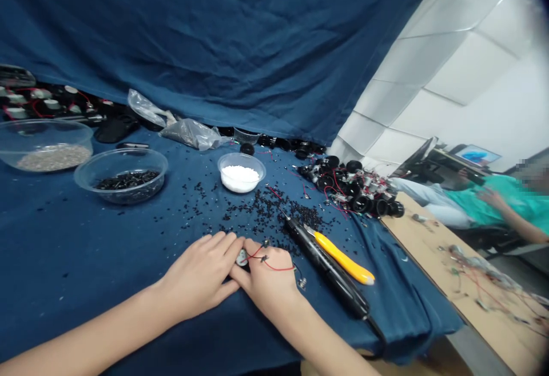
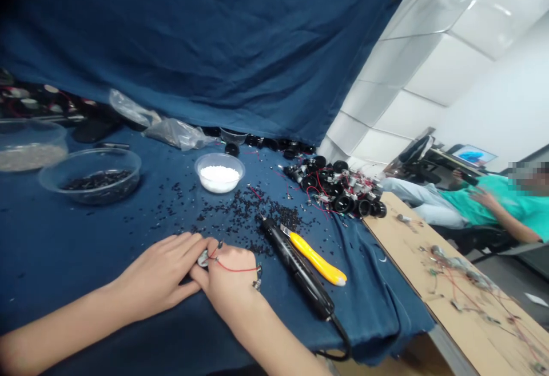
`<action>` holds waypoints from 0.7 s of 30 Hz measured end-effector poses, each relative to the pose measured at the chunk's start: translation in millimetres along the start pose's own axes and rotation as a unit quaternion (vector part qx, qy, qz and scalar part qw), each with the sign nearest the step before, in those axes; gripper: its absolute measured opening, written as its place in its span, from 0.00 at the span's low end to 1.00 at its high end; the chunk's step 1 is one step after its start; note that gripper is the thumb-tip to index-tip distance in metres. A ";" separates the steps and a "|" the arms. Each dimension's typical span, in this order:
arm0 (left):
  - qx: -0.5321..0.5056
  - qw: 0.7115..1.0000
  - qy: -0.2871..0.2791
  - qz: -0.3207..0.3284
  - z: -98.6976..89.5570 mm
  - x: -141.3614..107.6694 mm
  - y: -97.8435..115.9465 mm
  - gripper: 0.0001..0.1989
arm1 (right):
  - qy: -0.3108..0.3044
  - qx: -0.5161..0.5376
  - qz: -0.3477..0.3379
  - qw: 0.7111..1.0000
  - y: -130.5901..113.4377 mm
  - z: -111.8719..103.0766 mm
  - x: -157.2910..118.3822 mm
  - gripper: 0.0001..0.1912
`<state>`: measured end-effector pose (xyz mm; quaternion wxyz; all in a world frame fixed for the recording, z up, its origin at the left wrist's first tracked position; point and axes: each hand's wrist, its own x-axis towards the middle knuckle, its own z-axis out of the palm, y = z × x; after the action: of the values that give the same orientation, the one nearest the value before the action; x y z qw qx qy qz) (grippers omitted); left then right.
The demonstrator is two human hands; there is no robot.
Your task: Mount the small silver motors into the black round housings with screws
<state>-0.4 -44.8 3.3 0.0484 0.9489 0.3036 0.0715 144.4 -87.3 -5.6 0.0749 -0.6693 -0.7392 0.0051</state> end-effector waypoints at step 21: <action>0.071 0.995 -0.029 -0.069 -1.2 7.7 2.8 0.19 | 0.003 -0.077 -0.069 0.995 -14.6 -17.0 9.3 0.09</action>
<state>7.2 -42.6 5.7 -0.0050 0.9283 0.3713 0.0187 131.1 -81.3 13.8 0.0261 -0.6203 -0.7817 -0.0589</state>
